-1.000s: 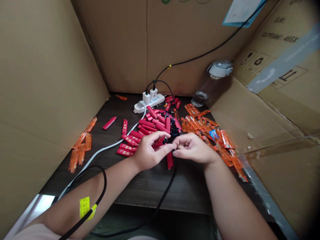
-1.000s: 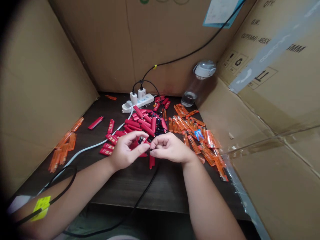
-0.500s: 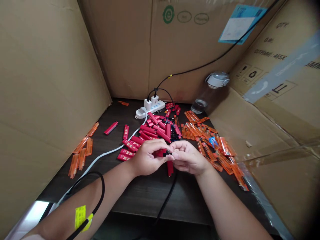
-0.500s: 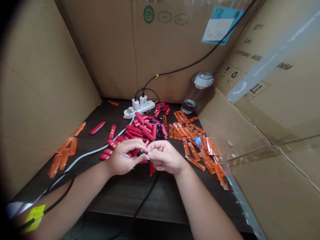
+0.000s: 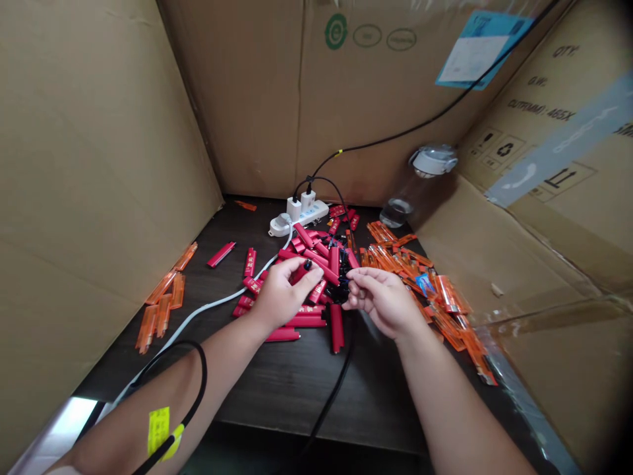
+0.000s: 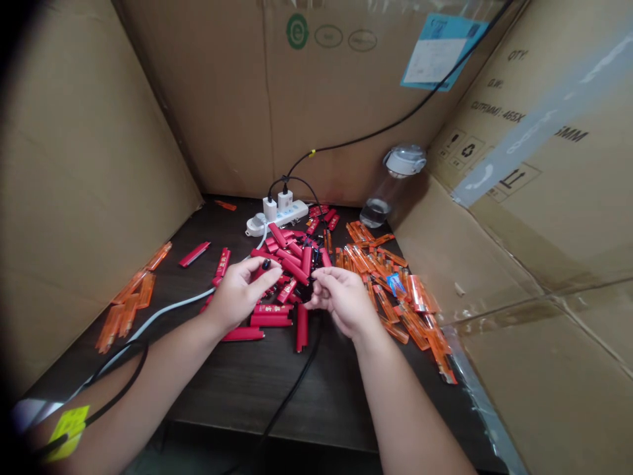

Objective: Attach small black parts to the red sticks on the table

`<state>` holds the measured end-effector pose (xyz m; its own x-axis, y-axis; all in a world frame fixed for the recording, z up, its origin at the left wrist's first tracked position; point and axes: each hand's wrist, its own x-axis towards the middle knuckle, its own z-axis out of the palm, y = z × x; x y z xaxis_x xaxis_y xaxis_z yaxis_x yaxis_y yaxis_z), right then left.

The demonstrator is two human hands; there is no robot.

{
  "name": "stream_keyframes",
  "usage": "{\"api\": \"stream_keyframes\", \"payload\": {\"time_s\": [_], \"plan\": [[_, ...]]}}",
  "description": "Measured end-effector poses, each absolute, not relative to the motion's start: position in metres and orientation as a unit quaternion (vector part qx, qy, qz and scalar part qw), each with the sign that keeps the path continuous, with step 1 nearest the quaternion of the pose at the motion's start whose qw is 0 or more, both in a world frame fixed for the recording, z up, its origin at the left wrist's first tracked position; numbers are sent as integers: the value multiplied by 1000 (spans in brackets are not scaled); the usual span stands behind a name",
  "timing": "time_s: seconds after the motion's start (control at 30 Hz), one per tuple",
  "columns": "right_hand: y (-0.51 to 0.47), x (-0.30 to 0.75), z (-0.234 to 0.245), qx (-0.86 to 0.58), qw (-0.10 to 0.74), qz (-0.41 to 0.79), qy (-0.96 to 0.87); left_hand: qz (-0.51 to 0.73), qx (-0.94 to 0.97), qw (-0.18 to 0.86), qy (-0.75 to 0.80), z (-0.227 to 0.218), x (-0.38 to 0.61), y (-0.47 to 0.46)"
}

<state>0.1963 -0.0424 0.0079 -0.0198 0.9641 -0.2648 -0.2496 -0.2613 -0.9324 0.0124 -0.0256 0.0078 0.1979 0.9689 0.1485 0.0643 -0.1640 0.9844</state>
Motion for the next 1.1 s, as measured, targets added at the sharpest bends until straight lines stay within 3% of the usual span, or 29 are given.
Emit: {"api": "stream_keyframes", "payload": {"time_s": [0.07,0.2,0.37,0.67,0.8,1.0,1.1], "plan": [[-40,198,4,-570,467,513,-440,482,569,500,440,4,12,-22],[-42,192,-1,-607,317,314,-658,487,570,490,445,0,12,-19],[-45,185,-6,-611,186,249,-728,489,592,458,449,-2,12,-19],[-37,173,-3,-644,73,164,-744,461,625,442,449,0,14,-20],[-38,174,-1,-635,145,193,-734,470,611,472,428,1,14,-21],[-43,180,3,-555,493,444,-502,450,593,529,408,-5,18,-25],[-48,175,5,-459,568,579,-363,438,604,540,390,-8,21,-27]]}}
